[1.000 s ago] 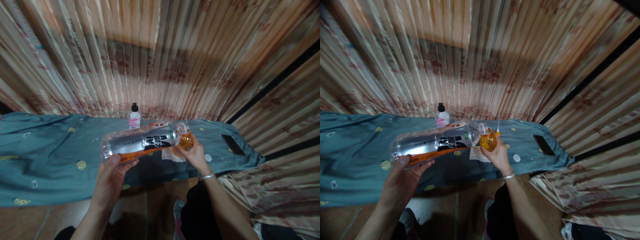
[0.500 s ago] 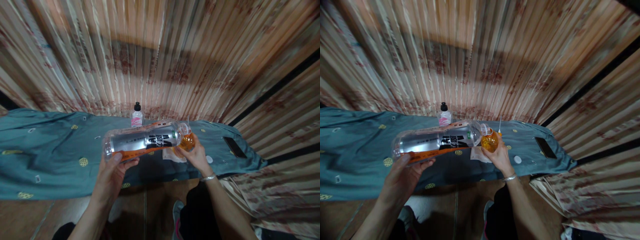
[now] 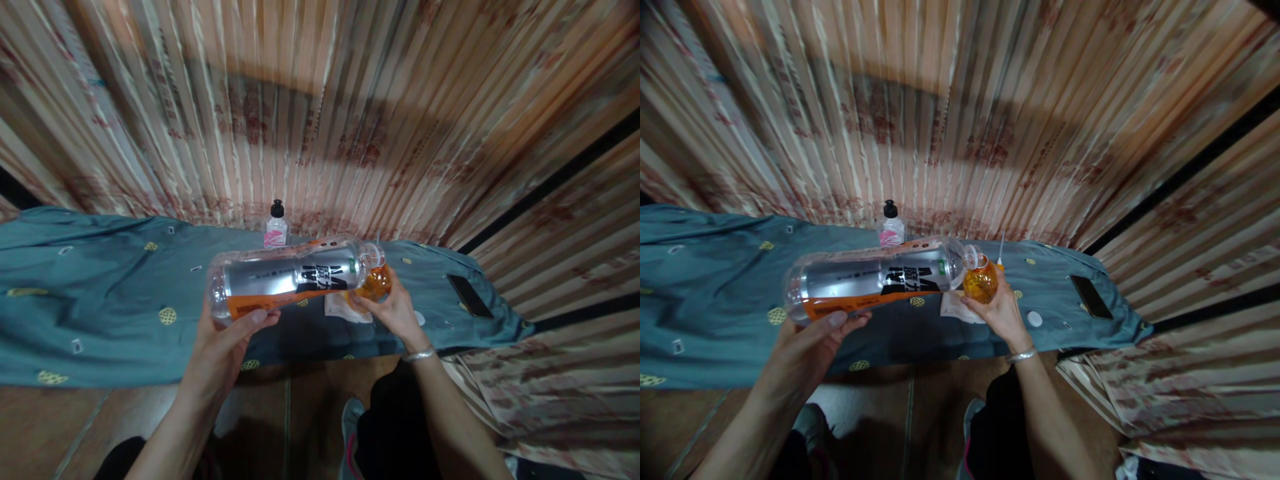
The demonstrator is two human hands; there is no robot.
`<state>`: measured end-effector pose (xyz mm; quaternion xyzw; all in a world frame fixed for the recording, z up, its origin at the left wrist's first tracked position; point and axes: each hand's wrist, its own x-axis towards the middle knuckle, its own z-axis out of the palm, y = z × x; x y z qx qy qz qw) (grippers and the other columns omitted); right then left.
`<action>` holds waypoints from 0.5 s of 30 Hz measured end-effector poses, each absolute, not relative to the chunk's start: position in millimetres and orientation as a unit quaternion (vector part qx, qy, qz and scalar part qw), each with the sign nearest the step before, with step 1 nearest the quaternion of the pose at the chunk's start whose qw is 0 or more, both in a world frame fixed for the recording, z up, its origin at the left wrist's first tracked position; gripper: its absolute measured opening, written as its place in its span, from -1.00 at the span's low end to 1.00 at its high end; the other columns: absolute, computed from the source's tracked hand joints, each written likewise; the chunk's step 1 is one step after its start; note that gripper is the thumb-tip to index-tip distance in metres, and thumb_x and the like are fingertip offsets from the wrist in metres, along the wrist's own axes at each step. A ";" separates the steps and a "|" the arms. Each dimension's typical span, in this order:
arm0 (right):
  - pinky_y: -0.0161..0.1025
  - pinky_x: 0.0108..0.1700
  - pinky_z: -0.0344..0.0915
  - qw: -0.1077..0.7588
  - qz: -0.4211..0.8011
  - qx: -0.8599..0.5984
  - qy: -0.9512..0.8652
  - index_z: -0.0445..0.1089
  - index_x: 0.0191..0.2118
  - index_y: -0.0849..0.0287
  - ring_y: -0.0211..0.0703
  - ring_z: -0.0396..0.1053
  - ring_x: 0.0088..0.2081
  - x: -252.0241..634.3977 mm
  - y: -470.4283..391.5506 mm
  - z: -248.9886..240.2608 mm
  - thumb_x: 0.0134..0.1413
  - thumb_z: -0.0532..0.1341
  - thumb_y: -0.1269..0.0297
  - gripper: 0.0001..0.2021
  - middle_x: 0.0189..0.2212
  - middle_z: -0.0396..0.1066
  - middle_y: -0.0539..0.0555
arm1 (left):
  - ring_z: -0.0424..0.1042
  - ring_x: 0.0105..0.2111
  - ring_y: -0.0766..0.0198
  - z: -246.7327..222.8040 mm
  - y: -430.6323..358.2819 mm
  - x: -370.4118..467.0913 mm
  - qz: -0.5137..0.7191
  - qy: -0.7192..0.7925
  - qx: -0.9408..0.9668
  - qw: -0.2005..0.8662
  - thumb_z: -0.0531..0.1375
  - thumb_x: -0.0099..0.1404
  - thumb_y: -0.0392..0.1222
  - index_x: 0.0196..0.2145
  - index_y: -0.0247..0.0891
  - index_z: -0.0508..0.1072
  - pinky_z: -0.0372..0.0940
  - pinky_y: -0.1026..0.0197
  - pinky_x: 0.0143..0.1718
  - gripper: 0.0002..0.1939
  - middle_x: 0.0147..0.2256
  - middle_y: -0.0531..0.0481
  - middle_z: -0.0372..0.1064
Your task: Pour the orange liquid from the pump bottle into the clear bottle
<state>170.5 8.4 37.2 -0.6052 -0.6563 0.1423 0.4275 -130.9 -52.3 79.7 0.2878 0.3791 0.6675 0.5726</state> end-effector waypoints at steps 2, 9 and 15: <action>0.15 0.15 0.49 0.430 0.148 -0.602 -0.657 0.32 0.25 0.20 0.27 0.58 0.07 171.1 8.9 37.0 -0.16 0.50 -0.12 -0.12 0.10 0.57 0.30 | 0.63 -0.40 0.18 82.3 -52.3 -129.3 0.673 0.385 0.278 0.567 0.57 -0.10 -0.29 0.18 -0.13 0.43 0.57 0.20 -0.32 -0.13 -0.29 0.01 0.66; 0.13 0.14 0.48 0.432 0.149 -0.597 -0.660 0.30 0.26 0.22 0.24 0.58 0.07 172.4 9.7 35.8 -0.11 0.48 -0.06 -0.15 0.10 0.57 0.30 | 0.59 -0.49 0.19 92.7 -50.8 -122.4 0.678 0.415 0.254 0.551 0.58 -0.24 -0.29 0.08 -0.21 0.49 0.55 0.21 -0.41 -0.14 -0.40 0.00 0.63; 0.15 0.16 0.46 0.428 0.156 -0.606 -0.652 0.33 0.24 0.23 0.29 0.56 0.08 172.5 10.8 34.9 -0.16 0.49 -0.09 -0.14 0.10 0.57 0.33 | 0.59 -0.50 0.18 91.4 -52.3 -123.4 0.667 0.427 0.265 0.550 0.59 -0.22 -0.25 0.13 -0.25 0.47 0.55 0.21 -0.40 -0.10 -0.43 0.03 0.63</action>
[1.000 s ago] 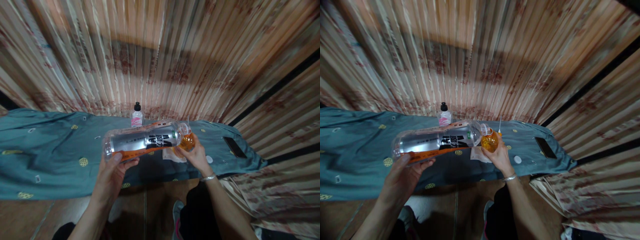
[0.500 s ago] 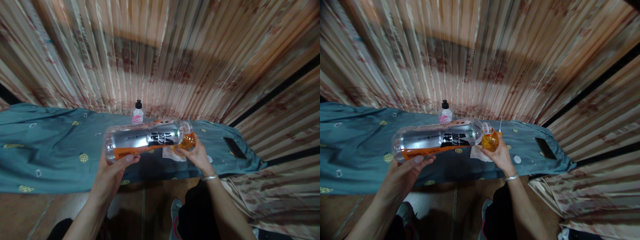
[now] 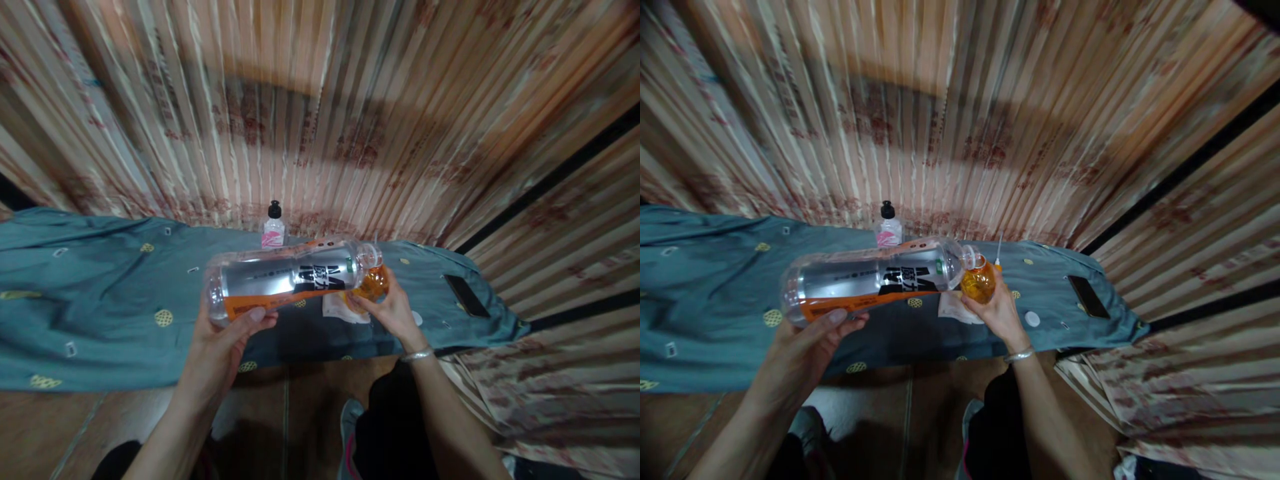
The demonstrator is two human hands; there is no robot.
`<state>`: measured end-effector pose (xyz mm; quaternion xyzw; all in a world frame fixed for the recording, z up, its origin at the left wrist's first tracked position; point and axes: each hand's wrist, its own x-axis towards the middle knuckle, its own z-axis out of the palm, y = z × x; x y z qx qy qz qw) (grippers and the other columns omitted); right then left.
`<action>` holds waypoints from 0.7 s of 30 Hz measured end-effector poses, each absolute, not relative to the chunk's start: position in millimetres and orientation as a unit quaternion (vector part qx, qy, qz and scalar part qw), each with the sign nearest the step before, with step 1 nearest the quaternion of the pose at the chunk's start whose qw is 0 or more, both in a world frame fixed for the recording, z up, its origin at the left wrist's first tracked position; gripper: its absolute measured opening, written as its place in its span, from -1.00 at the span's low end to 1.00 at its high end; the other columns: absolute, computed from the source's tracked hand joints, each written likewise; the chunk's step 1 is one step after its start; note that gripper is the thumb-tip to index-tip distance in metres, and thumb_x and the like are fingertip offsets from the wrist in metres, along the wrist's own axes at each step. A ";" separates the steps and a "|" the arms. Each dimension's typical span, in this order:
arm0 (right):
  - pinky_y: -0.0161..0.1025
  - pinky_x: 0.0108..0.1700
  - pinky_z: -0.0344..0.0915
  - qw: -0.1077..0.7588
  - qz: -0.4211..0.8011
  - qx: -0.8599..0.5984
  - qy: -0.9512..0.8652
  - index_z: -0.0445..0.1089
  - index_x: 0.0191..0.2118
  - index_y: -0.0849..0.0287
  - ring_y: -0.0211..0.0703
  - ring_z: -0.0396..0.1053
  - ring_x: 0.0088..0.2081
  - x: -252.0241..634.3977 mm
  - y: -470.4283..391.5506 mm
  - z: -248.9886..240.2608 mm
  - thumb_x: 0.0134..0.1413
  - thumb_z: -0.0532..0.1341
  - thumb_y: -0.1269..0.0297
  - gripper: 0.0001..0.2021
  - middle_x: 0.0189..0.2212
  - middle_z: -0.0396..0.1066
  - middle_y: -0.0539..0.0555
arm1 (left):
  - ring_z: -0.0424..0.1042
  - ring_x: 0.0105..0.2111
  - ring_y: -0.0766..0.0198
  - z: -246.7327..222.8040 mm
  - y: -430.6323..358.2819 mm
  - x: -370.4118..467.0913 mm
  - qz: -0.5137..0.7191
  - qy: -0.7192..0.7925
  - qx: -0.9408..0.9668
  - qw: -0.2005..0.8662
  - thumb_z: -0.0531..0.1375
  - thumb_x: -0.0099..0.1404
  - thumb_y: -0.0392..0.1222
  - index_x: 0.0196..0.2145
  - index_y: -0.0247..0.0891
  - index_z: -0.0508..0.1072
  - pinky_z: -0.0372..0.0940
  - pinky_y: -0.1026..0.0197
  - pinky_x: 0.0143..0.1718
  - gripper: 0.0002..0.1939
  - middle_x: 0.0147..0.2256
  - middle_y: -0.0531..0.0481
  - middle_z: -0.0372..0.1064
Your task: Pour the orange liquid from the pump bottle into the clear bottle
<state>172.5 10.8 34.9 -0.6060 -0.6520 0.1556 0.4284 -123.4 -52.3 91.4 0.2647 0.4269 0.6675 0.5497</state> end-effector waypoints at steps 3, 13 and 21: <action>0.15 0.15 0.47 0.432 0.157 -0.608 -0.647 0.36 0.23 0.21 0.31 0.56 0.09 172.1 11.0 35.1 -0.17 0.49 -0.08 -0.16 0.08 0.58 0.31 | 0.58 -0.51 0.19 92.1 -51.9 -123.0 0.670 0.427 0.260 0.549 0.60 -0.25 -0.23 0.12 -0.26 0.48 0.55 0.23 -0.41 -0.09 -0.45 0.03 0.62; 0.12 0.14 0.47 0.439 0.164 -0.604 -0.644 0.37 0.22 0.19 0.27 0.57 0.08 172.1 11.5 34.1 -0.15 0.48 -0.08 -0.19 0.08 0.60 0.27 | 0.60 -0.47 0.20 85.4 -51.6 -126.7 0.665 0.419 0.269 0.556 0.62 -0.18 -0.18 -0.31 -0.27 0.50 0.56 0.22 -0.38 -0.50 -0.43 0.01 0.62; 0.13 0.13 0.49 0.440 0.152 -0.602 -0.649 0.36 0.23 0.20 0.27 0.58 0.06 171.3 11.6 32.4 -0.13 0.47 -0.09 -0.19 0.07 0.60 0.28 | 0.61 -0.47 0.17 87.9 -50.9 -126.0 0.660 0.432 0.272 0.551 0.59 -0.19 -0.22 -0.16 -0.26 0.50 0.54 0.21 -0.40 -0.39 -0.43 0.02 0.63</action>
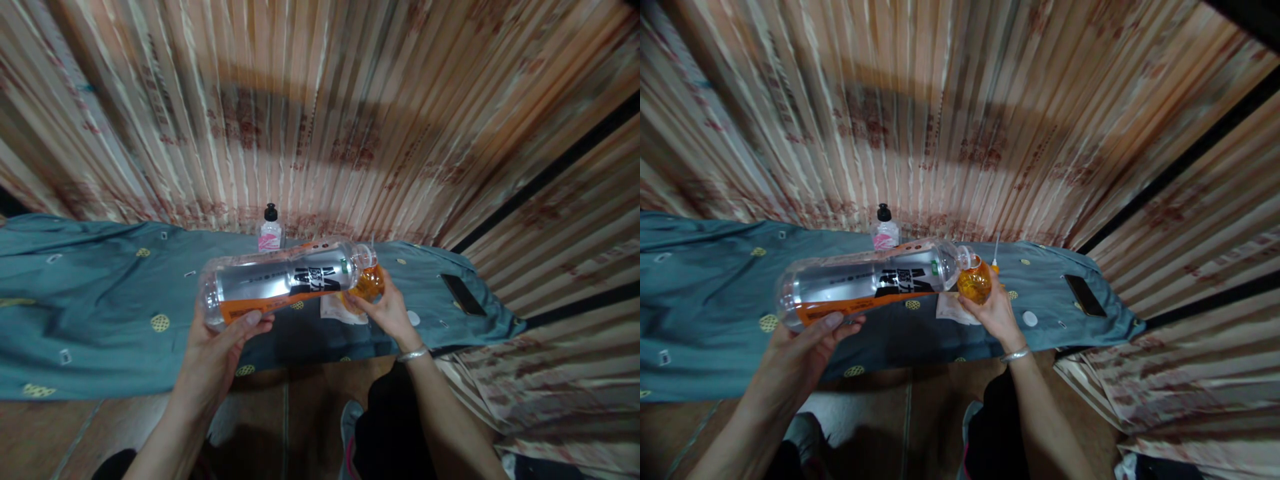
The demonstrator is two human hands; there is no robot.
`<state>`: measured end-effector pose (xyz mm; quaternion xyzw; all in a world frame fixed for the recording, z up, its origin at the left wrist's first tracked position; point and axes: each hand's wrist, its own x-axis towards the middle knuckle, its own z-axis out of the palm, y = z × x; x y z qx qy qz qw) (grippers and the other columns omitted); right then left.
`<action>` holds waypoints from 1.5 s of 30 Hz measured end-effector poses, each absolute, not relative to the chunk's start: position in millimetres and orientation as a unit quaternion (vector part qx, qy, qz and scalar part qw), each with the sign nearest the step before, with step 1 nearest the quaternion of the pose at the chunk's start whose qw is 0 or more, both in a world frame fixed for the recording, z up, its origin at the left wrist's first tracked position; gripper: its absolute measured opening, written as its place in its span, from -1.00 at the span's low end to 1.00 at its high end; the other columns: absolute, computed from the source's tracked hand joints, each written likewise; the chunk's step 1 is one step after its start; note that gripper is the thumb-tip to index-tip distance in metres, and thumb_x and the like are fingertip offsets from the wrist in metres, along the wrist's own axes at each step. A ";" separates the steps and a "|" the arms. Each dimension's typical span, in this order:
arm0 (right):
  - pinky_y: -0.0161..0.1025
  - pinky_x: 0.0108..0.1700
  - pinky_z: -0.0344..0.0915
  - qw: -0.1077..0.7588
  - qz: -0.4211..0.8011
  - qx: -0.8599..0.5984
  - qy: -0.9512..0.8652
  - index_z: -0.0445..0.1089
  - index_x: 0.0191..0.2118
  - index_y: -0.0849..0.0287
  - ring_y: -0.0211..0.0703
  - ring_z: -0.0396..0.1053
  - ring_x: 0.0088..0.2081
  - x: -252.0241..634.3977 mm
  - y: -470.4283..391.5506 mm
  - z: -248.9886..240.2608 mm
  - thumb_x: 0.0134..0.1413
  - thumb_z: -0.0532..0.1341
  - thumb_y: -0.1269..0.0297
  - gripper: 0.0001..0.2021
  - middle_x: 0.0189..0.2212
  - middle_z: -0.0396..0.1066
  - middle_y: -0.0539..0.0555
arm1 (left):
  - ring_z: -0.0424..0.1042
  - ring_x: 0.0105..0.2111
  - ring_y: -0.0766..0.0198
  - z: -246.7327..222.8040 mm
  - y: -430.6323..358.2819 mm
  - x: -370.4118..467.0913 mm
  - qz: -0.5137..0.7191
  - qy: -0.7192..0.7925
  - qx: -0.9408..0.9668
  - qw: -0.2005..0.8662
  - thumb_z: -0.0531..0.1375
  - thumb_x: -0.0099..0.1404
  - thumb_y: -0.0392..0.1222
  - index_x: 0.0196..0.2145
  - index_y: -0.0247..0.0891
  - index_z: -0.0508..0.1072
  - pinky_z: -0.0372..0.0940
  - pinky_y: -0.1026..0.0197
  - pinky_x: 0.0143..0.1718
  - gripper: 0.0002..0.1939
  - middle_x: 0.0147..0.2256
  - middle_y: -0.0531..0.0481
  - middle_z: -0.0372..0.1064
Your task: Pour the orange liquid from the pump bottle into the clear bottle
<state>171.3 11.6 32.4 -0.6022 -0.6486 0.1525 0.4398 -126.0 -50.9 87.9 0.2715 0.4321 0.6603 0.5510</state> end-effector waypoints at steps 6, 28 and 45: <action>0.16 0.16 0.46 0.437 0.148 -0.608 -0.646 0.34 0.24 0.17 0.29 0.56 0.10 171.0 11.5 32.8 -0.16 0.49 -0.13 -0.14 0.09 0.59 0.28 | 0.62 -0.46 0.16 85.2 -51.4 -127.6 0.657 0.430 0.284 0.551 0.58 -0.15 -0.23 -0.17 -0.23 0.49 0.54 0.19 -0.39 -0.43 -0.42 0.03 0.63; 0.12 0.09 0.50 0.439 0.154 -0.618 -0.634 0.35 0.18 0.17 0.25 0.60 0.02 166.4 8.9 35.9 -0.12 0.47 -0.12 -0.22 0.02 0.62 0.26 | 0.64 -0.42 0.12 78.4 -49.8 -130.9 0.647 0.416 0.295 0.566 0.59 -0.03 -0.17 -0.12 -0.19 0.50 0.56 0.15 -0.34 -0.45 -0.36 0.02 0.64; 0.13 0.14 0.47 0.437 0.163 -0.617 -0.634 0.32 0.25 0.19 0.26 0.58 0.06 166.5 8.9 35.2 -0.11 0.46 -0.10 -0.17 0.08 0.59 0.28 | 0.62 -0.45 0.16 78.8 -49.6 -131.7 0.651 0.421 0.301 0.556 0.59 -0.07 -0.19 -0.10 -0.24 0.46 0.55 0.19 -0.40 -0.40 -0.38 0.02 0.64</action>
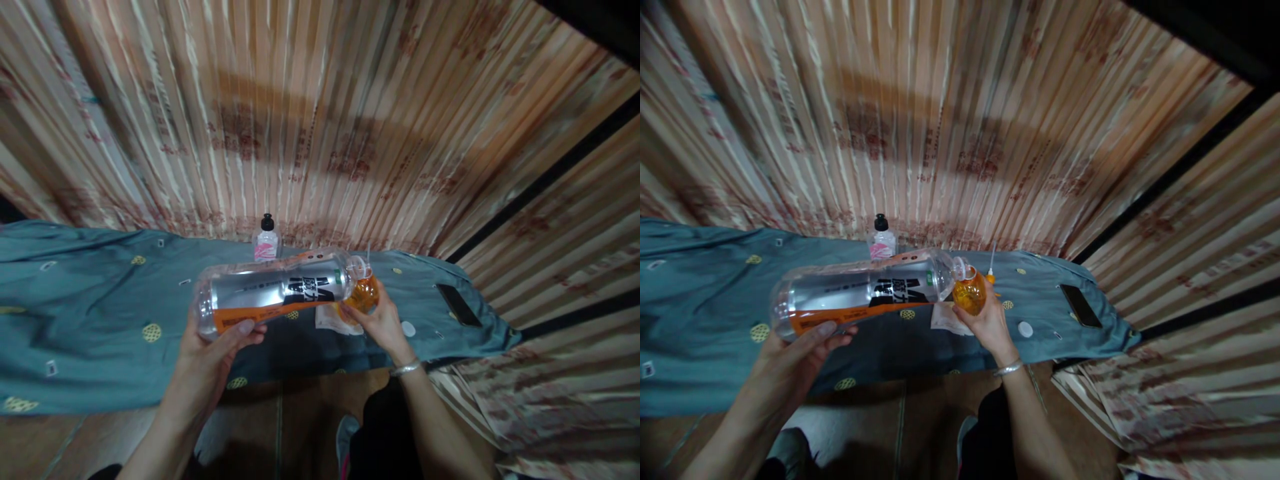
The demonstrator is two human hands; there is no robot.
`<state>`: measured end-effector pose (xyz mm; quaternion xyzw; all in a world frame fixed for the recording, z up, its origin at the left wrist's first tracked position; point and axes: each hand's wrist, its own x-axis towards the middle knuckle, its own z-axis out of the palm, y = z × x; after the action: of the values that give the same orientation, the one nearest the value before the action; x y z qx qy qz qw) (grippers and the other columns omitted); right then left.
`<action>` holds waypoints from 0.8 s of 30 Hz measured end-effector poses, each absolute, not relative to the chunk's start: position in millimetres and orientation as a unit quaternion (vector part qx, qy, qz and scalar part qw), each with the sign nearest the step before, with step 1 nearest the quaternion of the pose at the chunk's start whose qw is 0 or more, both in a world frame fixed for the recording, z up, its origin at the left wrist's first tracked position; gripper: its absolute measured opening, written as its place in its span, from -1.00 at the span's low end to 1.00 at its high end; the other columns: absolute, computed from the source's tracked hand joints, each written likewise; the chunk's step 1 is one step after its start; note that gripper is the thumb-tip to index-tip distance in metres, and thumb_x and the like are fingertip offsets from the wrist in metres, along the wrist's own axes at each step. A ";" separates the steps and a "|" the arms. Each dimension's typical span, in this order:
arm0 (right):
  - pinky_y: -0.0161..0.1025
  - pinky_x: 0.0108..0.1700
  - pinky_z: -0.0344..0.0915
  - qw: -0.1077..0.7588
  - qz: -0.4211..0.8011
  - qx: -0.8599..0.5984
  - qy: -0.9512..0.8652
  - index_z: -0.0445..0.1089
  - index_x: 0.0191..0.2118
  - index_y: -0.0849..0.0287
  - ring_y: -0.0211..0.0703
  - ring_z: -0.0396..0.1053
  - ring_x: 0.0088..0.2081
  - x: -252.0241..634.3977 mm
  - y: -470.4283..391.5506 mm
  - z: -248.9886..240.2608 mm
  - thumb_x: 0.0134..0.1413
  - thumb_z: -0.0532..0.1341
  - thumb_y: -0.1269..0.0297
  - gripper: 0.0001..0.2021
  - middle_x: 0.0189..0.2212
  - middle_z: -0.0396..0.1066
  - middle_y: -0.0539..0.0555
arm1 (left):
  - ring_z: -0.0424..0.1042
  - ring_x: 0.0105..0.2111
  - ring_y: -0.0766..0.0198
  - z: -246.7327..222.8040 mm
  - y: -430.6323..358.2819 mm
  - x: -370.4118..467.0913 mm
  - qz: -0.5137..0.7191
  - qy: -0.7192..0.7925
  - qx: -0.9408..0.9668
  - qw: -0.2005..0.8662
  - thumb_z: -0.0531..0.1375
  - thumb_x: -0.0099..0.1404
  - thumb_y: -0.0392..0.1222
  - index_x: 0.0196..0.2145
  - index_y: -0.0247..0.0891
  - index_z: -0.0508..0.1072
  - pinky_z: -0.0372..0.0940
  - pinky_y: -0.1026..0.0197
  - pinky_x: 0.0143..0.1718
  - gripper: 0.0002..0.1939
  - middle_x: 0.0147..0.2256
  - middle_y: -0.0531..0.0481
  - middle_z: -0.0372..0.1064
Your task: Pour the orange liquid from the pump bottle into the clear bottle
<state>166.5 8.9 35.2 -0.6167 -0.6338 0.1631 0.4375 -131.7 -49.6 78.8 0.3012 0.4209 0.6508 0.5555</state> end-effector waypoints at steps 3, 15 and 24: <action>0.13 0.13 0.48 0.440 0.169 -0.615 -0.633 0.30 0.27 0.19 0.26 0.59 0.05 166.9 8.6 35.1 -0.10 0.46 -0.09 -0.16 0.07 0.60 0.28 | 0.62 -0.45 0.17 80.7 -51.0 -129.4 0.661 0.419 0.291 0.550 0.58 -0.05 -0.20 -0.12 -0.24 0.47 0.54 0.22 -0.41 -0.43 -0.39 0.02 0.64; 0.14 0.16 0.46 0.438 0.164 -0.623 -0.627 0.35 0.19 0.15 0.26 0.57 0.07 166.6 7.8 33.8 -0.10 0.46 -0.12 -0.23 0.08 0.59 0.26 | 0.60 -0.46 0.17 80.2 -48.8 -127.8 0.663 0.427 0.283 0.546 0.58 -0.06 -0.18 -0.18 -0.21 0.49 0.52 0.21 -0.42 -0.49 -0.41 0.04 0.62; 0.15 0.16 0.46 0.442 0.162 -0.619 -0.629 0.36 0.19 0.15 0.26 0.57 0.08 168.1 8.0 30.5 -0.09 0.46 -0.09 -0.25 0.10 0.58 0.27 | 0.60 -0.47 0.17 83.3 -49.1 -123.3 0.672 0.431 0.273 0.537 0.57 -0.06 -0.19 0.00 -0.17 0.48 0.49 0.23 -0.43 -0.34 -0.42 0.06 0.62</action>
<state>168.1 8.0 30.5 -0.6192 -0.6289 0.1616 0.4416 -123.3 -49.1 83.3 0.2730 0.4306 0.6717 0.5375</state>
